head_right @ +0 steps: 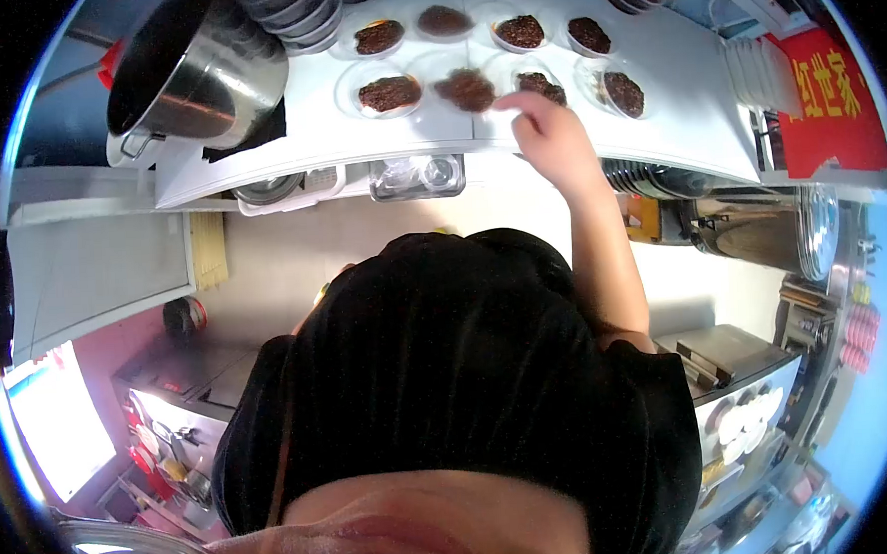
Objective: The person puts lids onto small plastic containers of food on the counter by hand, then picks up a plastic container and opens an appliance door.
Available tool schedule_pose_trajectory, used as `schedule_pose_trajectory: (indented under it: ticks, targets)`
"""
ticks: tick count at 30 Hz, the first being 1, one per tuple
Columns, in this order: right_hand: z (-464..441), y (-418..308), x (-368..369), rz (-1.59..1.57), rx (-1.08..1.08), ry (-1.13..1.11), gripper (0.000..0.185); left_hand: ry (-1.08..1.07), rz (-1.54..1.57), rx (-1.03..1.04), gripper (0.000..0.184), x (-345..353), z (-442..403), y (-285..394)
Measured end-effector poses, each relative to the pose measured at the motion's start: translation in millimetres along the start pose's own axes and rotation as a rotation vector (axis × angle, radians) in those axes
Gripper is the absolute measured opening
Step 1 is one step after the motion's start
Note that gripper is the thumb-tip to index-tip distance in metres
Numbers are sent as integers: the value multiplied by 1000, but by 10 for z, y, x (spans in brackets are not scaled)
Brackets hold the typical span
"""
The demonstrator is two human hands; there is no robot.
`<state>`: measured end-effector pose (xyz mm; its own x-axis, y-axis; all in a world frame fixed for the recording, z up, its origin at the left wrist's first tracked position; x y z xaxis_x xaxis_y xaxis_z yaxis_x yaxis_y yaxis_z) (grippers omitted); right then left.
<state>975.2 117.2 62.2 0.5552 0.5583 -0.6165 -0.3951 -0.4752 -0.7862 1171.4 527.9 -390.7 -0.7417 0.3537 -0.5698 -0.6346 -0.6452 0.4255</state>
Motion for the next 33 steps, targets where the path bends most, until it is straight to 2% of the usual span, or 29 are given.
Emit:
schedule_pose_trajectory:
  ticks: [1,2,5,7,9,10,11,13,14,15,16,17,19,21,22,23,25,26,27,29,30,31,33]
  targets:
    - [26,-42,-70,-91,-61,115,35,6,19,9,25,13,-22,-40]
    - [47,-25,-172,-152,6,133,40,16,31,22,25,27,-61,-67]
    - [31,-23,-483,-33,46,289,44,29,46,57,26,21,-125,-95]
    - [33,-47,-600,84,45,323,38,37,51,80,26,0,-177,-84]
    - [21,38,-646,294,113,272,28,49,67,108,27,-26,-223,-78]
    - [32,71,-635,273,101,275,20,57,69,120,27,-40,-254,-74]
    - [48,94,-612,273,100,275,20,64,75,134,27,-49,-275,-72]
    - [96,129,-534,133,140,231,24,88,70,190,28,-30,-331,-113]
    - [117,113,-486,133,139,229,24,103,40,281,28,-12,-369,-107]
    - [128,63,-366,37,104,157,27,97,134,150,29,-78,-284,-73]
    - [149,-11,-241,-59,69,83,31,97,136,149,29,-104,-256,-30]
    - [185,-176,-130,-4,-29,57,37,81,146,124,29,-102,-251,-28]
    - [236,-514,91,-118,-193,73,43,64,129,109,29,-90,-228,-40]
    - [250,-633,379,76,-191,-142,47,55,121,96,29,-83,-202,-62]
    - [220,-629,519,281,-192,-244,53,49,119,92,29,-80,-184,-78]
    - [170,-668,556,278,-193,-242,53,47,116,86,29,-89,-176,-90]
    - [17,-736,451,-45,-157,-44,57,49,117,80,29,-102,-160,-110]
    - [-89,-747,415,-28,-274,59,60,46,120,77,29,-88,-146,-111]
    - [-190,-714,402,-29,-273,58,60,44,116,75,29,-78,-131,-112]
    - [-347,-644,386,255,-192,-7,63,38,116,77,29,-59,-118,-118]
    - [-393,-633,277,185,-120,52,63,40,116,77,29,-63,-115,-113]
    - [-437,-631,176,67,-139,129,62,38,117,75,29,-55,-114,-108]
    - [-569,-471,58,246,-133,213,61,32,123,72,29,-9,-84,-118]
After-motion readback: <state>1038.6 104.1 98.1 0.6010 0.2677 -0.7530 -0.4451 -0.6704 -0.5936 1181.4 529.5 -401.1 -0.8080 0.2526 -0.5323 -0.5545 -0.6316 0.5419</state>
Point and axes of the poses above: each hand's wrist, its own z-axis away from the middle knuckle, its own x-axis out of the palm, y = z × x, the point moved 6 cm from there along -z, towards the middle knuckle
